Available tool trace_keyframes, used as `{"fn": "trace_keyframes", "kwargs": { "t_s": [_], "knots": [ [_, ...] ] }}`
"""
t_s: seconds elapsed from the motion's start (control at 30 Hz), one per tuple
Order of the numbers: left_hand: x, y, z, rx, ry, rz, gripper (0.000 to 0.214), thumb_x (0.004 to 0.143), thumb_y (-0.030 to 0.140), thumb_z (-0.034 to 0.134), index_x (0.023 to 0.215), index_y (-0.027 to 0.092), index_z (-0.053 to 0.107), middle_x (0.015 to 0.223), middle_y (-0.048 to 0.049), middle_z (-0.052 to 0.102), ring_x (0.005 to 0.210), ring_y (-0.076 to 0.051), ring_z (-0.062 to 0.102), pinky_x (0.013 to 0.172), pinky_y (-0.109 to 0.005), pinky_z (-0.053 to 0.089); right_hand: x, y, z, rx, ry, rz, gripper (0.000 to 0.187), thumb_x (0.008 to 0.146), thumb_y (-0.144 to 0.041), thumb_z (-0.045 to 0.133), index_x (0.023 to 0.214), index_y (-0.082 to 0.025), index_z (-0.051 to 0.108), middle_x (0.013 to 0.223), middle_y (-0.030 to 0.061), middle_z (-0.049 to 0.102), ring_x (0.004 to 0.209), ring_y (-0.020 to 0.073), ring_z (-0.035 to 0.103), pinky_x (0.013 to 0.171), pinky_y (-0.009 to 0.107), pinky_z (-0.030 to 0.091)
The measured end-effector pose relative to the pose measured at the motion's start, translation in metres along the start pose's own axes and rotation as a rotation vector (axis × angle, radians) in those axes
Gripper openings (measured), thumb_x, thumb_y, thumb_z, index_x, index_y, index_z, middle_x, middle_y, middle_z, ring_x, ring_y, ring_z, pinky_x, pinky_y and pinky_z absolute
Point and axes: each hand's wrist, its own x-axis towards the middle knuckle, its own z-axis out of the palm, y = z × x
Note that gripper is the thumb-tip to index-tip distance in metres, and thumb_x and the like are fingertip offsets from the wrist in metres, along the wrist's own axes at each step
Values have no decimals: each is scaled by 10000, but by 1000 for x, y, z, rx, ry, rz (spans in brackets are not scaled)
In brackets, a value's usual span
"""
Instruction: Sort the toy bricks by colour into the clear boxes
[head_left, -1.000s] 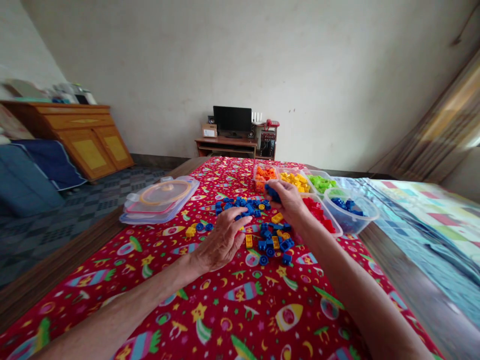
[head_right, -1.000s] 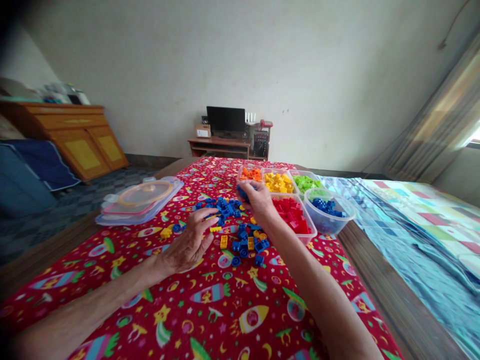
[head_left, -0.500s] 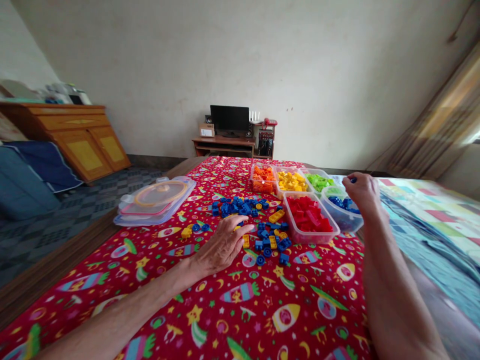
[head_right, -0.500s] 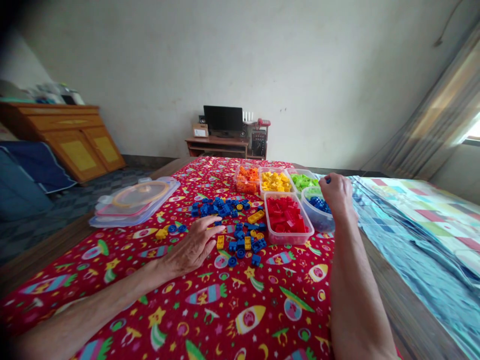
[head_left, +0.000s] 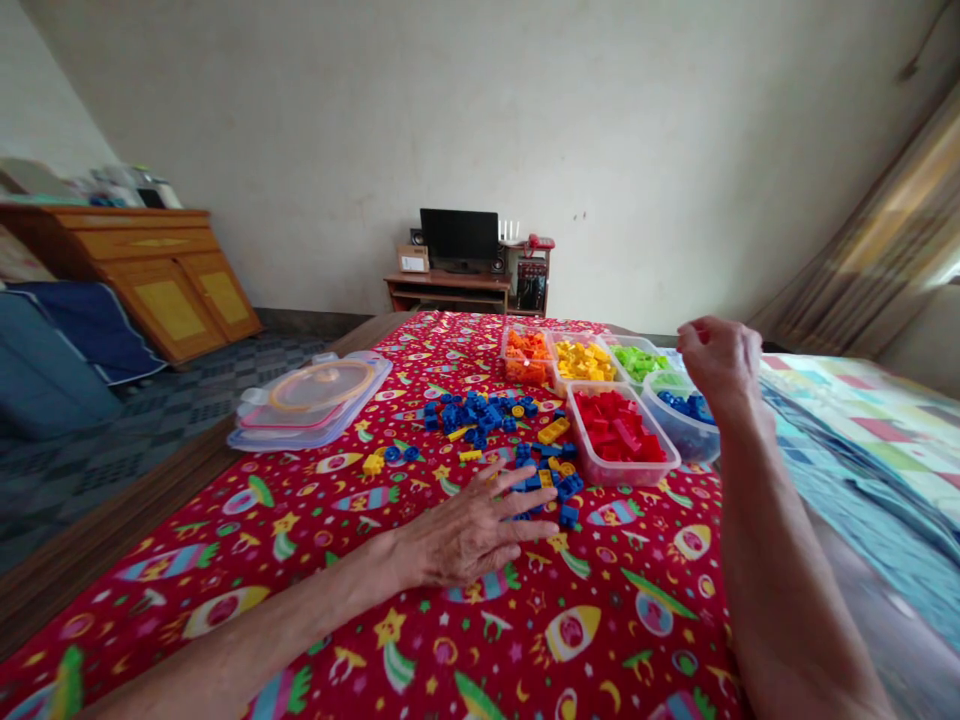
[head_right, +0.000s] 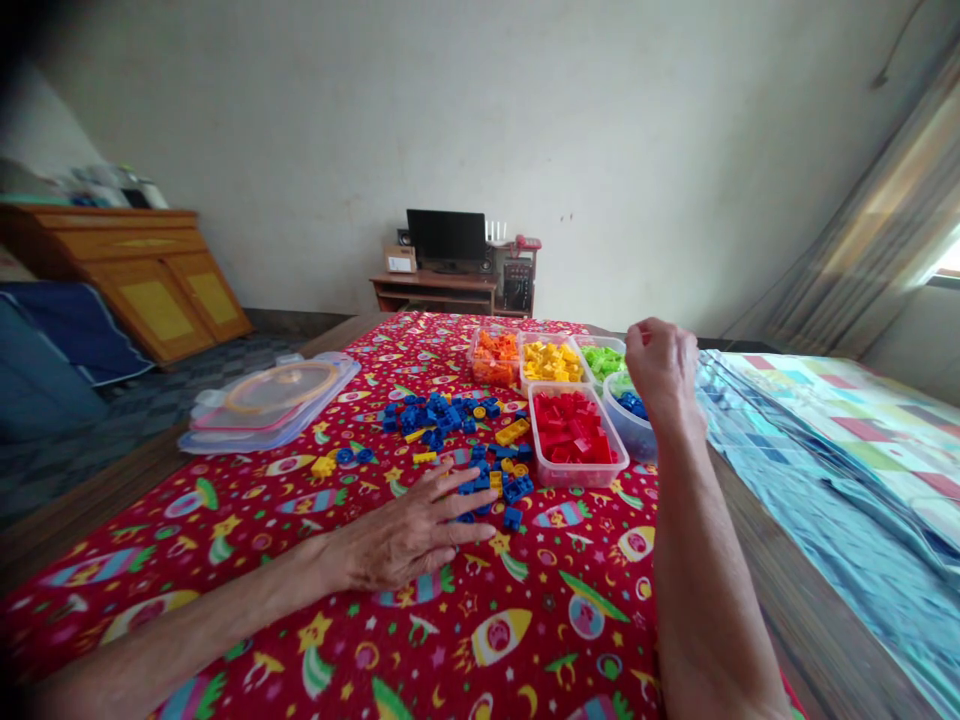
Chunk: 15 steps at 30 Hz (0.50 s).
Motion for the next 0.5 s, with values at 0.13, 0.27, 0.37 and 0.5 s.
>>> {"fn": "trace_keyframes", "kwargs": {
  "t_s": [0.13, 0.27, 0.37, 0.5],
  "knots": [
    [13, 14, 3, 6, -69, 43, 392, 939, 280, 482, 1325, 338, 519, 1482, 21, 438, 1416, -262, 290, 1149, -510, 268, -13, -30, 2, 36, -38, -124, 279, 833, -285, 441, 771, -170, 687, 667, 81, 645, 657, 199, 562, 650, 301, 382],
    [26, 15, 10, 51, -59, 36, 324, 953, 280, 462, 1255, 309, 575, 1440, 23, 493, 1390, -247, 333, 1161, -495, 235, -25, -52, 4, 58, -100, -225, 270, 859, -267, 432, 796, -180, 680, 698, 82, 651, 656, 189, 548, 628, 288, 344],
    [28, 3, 17, 124, -34, -57, 301, 961, 251, 434, 1215, 286, 593, 1419, -5, 508, 1380, -245, 343, 1168, -514, 203, -30, -59, 4, 71, -129, -277, 273, 878, -265, 426, 779, -180, 666, 680, 71, 637, 626, 172, 522, 602, 277, 315],
    [15, -31, 20, 212, 13, -253, 299, 946, 201, 433, 1192, 236, 599, 1370, -79, 531, 1361, -277, 363, 1132, -573, 245, -34, -64, 6, 78, -146, -323, 275, 885, -252, 422, 756, -177, 653, 660, 58, 616, 591, 154, 489, 581, 276, 285]
  ]
}}
